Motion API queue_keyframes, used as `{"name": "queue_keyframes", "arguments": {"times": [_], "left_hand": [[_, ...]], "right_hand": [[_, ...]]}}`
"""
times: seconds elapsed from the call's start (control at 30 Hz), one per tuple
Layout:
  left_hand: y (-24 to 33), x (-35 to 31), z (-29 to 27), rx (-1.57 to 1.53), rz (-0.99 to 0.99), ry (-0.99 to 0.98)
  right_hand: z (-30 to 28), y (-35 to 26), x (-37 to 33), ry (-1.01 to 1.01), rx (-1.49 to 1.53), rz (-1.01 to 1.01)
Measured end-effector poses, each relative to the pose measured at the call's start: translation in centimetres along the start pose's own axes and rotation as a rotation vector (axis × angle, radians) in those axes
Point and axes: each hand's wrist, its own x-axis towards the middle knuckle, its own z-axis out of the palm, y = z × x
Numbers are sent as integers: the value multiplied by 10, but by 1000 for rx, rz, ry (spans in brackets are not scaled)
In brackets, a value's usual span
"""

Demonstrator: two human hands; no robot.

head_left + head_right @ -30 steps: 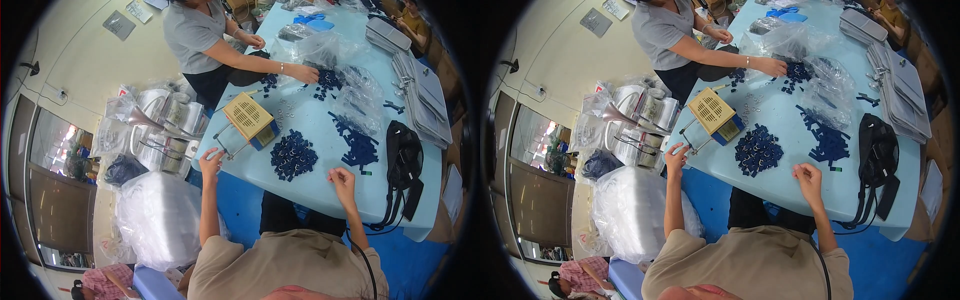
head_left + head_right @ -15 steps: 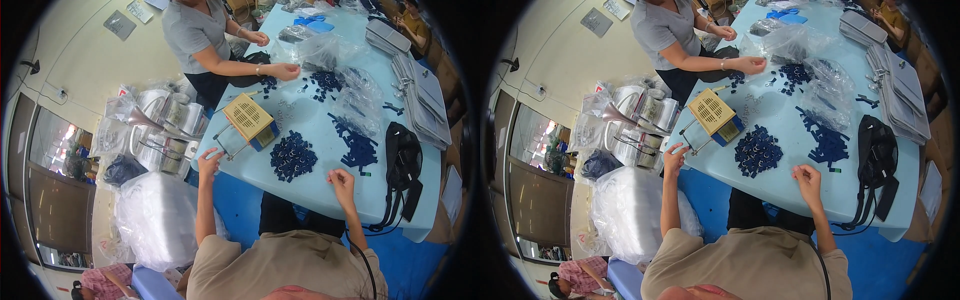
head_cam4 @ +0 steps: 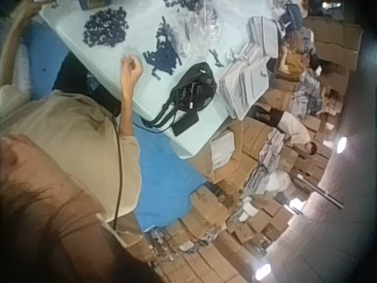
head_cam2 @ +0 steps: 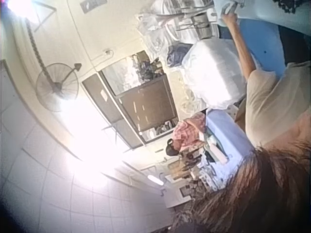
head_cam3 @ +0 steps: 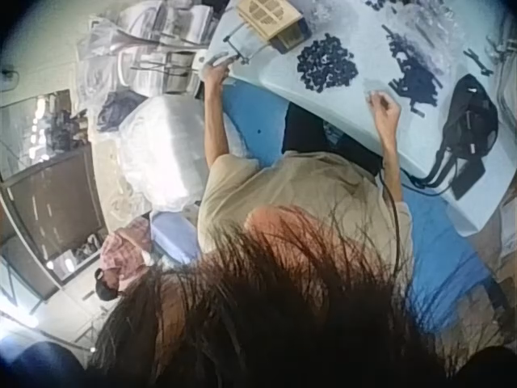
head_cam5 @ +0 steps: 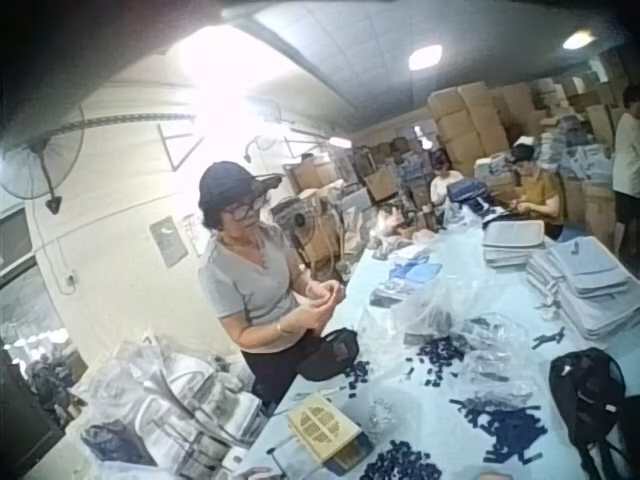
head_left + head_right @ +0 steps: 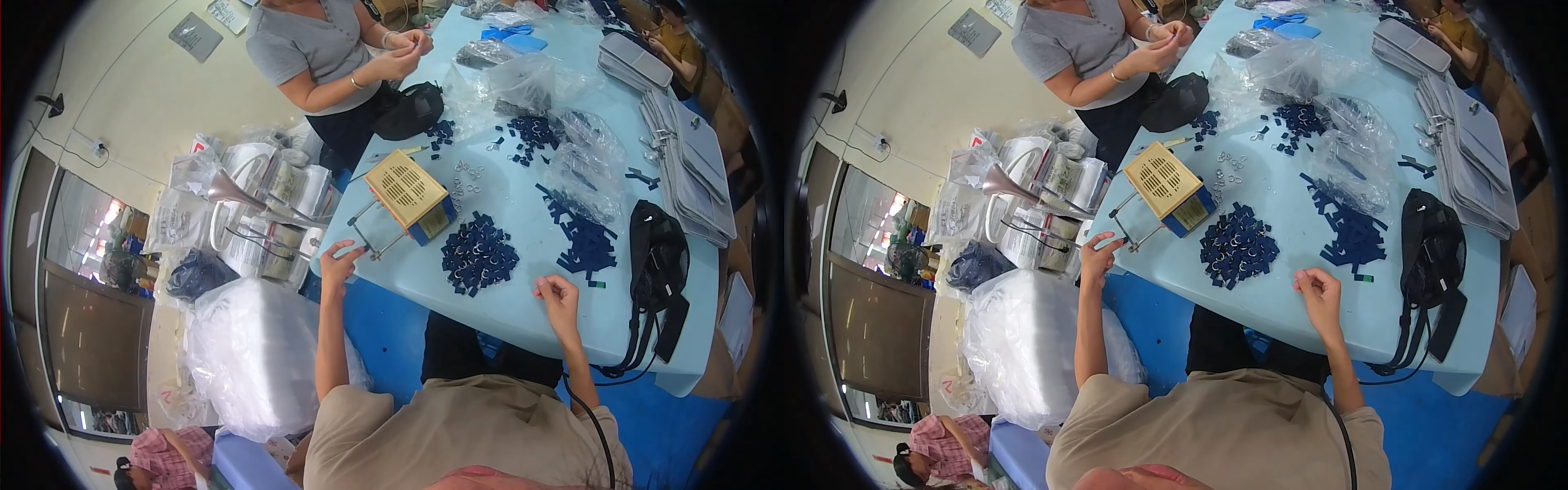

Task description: The person is manually assembling small blue leather components with metal fittings at a workshop table.

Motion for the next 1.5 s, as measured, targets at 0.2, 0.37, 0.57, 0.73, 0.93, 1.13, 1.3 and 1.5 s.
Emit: {"name": "queue_keyframes", "arguments": {"times": [0.2, 0.37, 0.57, 0.73, 0.93, 1.13, 1.3, 1.5], "left_hand": [[1, -26, -7, -41, 100, 47], [18, -98, 29, -209, 204, -13], [27, -169, 93, -323, 224, -132], [25, -190, 126, -265, 384, -244], [25, -203, 143, -164, 455, -331], [14, -199, 159, -99, 431, -412], [15, -186, 167, -68, 502, -435], [31, -145, 164, 84, 589, -273]], "right_hand": [[3, -7, -2, 16, 5, 6], [35, -54, -15, -111, -97, -123], [86, -114, -21, -367, 26, -207], [89, -112, -27, -354, 132, -199], [75, -93, -34, -260, 140, -207], [64, -83, -34, -115, 37, -173], [52, -82, -30, -77, -12, -142], [-11, -53, -3, 121, -621, -332]]}}
